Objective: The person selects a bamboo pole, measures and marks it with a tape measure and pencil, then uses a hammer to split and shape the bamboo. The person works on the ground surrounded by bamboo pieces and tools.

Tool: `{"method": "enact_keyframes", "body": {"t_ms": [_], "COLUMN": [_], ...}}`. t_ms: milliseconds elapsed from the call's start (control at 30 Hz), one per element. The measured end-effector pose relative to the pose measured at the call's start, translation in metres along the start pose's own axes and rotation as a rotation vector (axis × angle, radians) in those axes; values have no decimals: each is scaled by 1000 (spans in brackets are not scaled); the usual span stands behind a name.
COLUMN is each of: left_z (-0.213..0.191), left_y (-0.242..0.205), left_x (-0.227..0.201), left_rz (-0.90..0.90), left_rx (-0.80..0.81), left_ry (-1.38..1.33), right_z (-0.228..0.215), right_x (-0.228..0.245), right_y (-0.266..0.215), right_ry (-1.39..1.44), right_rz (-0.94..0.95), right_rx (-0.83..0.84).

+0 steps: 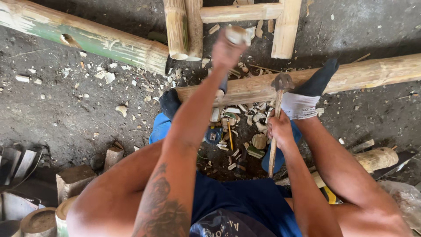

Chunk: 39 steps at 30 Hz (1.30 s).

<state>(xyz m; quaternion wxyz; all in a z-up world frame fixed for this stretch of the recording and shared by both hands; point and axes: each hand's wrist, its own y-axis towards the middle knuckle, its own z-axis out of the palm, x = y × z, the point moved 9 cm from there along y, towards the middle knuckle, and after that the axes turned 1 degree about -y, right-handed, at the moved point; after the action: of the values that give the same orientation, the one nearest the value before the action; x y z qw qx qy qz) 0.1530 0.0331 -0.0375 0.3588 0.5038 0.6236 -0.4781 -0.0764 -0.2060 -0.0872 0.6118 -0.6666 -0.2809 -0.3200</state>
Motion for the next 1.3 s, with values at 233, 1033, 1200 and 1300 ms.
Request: {"method": "enact_keyframes", "body": {"t_ms": [233,1033,1200,1300], "left_z": [14,-120,-115,-104], "left_y": [-65,-88,-80,-66], "left_x": [-40,69,67,44], "left_rz": [411,258,261,309], "left_rx": [295,-556,-410,-160], "left_ry": [-276,-821,-739,-636], "right_z": [15,6,7,11], "right_x": [-12,-15,-21,-2], "right_y": [13,20,24,23], "right_ry": [10,63,19,-113], "right_rz": [-62,32,-3,-85], "right_rx": [43,34,1,-61]}}
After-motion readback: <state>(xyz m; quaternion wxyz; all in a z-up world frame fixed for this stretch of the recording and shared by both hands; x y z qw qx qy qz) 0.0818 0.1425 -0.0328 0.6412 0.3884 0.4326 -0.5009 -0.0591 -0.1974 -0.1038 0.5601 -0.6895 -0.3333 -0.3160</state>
